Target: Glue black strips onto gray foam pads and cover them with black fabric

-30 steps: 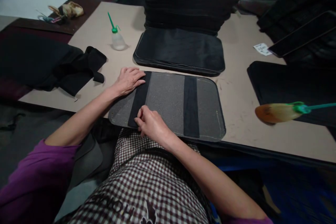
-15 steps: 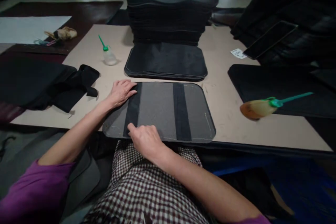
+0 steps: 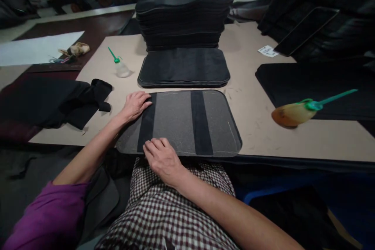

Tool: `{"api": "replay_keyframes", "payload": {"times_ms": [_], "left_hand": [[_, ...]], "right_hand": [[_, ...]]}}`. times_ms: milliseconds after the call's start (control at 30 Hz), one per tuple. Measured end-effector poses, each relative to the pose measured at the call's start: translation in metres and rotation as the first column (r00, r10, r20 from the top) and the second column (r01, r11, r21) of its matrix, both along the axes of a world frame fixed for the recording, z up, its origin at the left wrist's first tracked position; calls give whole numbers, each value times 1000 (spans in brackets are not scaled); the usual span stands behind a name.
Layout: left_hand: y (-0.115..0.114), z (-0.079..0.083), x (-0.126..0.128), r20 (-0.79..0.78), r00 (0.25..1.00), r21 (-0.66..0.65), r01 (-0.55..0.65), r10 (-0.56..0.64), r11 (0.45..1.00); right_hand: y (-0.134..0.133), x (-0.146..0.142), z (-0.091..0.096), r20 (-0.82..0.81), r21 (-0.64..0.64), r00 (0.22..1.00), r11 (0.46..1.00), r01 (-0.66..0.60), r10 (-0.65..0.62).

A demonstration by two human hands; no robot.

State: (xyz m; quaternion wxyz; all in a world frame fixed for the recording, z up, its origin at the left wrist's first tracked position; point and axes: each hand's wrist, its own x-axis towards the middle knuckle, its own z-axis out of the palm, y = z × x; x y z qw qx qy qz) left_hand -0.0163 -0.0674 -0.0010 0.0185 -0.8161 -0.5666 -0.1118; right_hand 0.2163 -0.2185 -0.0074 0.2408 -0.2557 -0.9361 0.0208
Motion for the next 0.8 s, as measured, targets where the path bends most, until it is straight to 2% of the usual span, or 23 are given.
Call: {"api": "replay_keyframes", "payload": {"times_ms": [133,367,800], "left_hand": [[0,2,1,8,1000,-10,1,-1,1000],[1,3,2,35,999,-7,6,-6,1000],[1,1,5,43,999,1,-14,14,1000]], "right_hand": [[0,-1,-5,-28,9,1000,1000,-12,12],[-2,-3,-1,-70,30,998,1000,-1,3],[2,-4,-3,-116,-15,993,1000,9,-11]]}}
